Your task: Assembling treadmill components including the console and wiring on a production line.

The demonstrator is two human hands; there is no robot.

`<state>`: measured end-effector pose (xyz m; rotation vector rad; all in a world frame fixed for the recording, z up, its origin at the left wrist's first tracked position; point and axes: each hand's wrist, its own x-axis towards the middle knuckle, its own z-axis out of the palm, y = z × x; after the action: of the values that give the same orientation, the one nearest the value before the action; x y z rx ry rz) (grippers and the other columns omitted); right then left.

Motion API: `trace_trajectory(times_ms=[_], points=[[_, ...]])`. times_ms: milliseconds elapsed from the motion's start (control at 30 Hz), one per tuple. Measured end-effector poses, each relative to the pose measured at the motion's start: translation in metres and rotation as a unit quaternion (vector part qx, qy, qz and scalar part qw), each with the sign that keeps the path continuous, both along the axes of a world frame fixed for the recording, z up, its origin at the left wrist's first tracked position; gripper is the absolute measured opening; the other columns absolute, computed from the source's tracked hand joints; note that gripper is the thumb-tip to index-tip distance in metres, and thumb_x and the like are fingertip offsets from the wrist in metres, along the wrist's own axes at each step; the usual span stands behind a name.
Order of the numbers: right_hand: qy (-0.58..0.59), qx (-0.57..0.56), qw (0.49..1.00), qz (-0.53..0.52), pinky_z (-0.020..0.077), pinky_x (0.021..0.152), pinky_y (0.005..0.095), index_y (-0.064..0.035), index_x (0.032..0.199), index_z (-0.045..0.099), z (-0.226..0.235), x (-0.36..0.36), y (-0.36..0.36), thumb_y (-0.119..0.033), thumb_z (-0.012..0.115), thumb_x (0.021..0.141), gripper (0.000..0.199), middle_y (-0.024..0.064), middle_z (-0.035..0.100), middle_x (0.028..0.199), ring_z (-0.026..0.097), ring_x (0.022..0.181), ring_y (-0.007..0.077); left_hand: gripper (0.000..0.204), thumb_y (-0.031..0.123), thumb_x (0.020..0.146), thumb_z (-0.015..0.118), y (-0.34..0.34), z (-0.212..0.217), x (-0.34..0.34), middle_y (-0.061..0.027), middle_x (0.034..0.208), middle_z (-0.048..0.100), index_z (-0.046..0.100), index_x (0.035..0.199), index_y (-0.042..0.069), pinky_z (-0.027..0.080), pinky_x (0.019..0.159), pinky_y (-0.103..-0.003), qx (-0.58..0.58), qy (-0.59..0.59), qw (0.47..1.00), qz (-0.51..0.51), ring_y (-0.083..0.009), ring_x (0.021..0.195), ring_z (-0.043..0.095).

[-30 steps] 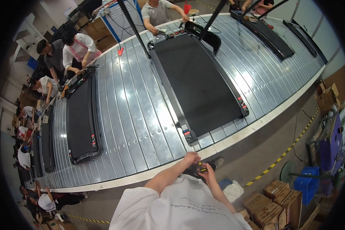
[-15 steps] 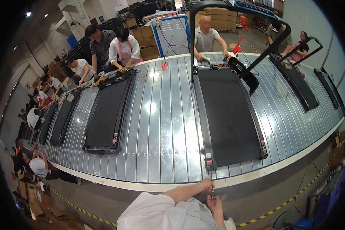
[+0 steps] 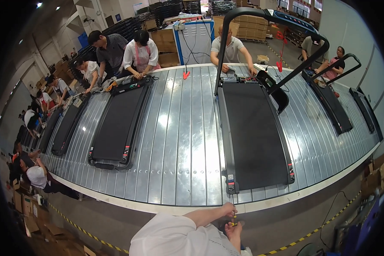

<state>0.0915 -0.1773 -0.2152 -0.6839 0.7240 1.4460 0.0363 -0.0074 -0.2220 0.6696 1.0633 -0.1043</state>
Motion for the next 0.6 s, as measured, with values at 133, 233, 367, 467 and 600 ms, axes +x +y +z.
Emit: trace_trajectory(times_ms=[133,233,367,467,600], points=[[-0.057,-0.035,0.995,0.069,0.0519,0.071,0.0439,-0.0072,0.129,0.035,0.043,-0.009,0.006,-0.036,0.039,0.095,0.044,0.0140,0.060,0.081,0.061,0.070,0.0255,0.021,0.015,0.089,0.049,0.009,-0.003,-0.004,-0.0097,0.093,0.065,0.057,0.101,0.000,0.052,0.046,-0.031,0.049,0.010,0.998,-0.036,-0.0207,0.066,0.066],[-0.403,-0.074,0.910,0.059,0.0485,0.080,0.0382,-0.0067,0.133,0.042,0.100,-0.050,0.003,-0.011,0.061,0.080,0.056,0.0121,0.065,0.090,0.064,0.078,0.0247,0.027,0.021,0.089,0.048,0.007,-0.002,-0.026,-0.0082,0.094,0.066,0.060,0.104,0.001,0.052,0.049,-0.032,0.024,-0.026,0.999,-0.036,-0.0194,0.068,0.066],[-0.641,-0.128,0.730,0.201,0.0428,0.061,0.0258,-0.0098,0.129,0.039,0.068,-0.035,0.005,-0.021,0.066,0.085,0.053,0.0084,0.056,0.101,0.050,0.073,0.0143,0.028,0.020,0.085,0.053,0.054,0.020,-0.083,-0.0124,0.098,0.065,0.059,0.108,0.004,0.053,0.067,-0.038,0.376,0.027,0.924,-0.070,-0.0281,0.080,0.065],[-0.597,-0.214,0.750,0.190,0.0410,0.058,0.0258,-0.0041,0.122,0.045,0.146,-0.043,0.035,-0.021,0.067,0.085,0.046,0.0076,0.058,0.093,0.048,0.067,0.0132,0.039,0.023,0.079,0.061,0.104,0.029,-0.182,-0.0183,0.120,0.054,0.057,0.113,0.004,0.041,0.094,-0.042,0.663,0.191,0.724,-0.018,-0.0344,0.114,0.048],[-0.825,-0.158,0.476,0.259,0.0441,0.064,0.0287,0.0008,0.115,0.049,0.073,0.003,0.006,-0.021,0.065,0.086,0.039,0.0079,0.059,0.090,0.051,0.073,0.0167,0.079,0.050,0.076,0.061,0.163,0.081,-0.279,-0.0172,0.148,0.018,0.035,0.136,0.005,0.014,0.110,-0.051,0.618,0.374,0.686,-0.080,-0.0363,0.137,0.012]])
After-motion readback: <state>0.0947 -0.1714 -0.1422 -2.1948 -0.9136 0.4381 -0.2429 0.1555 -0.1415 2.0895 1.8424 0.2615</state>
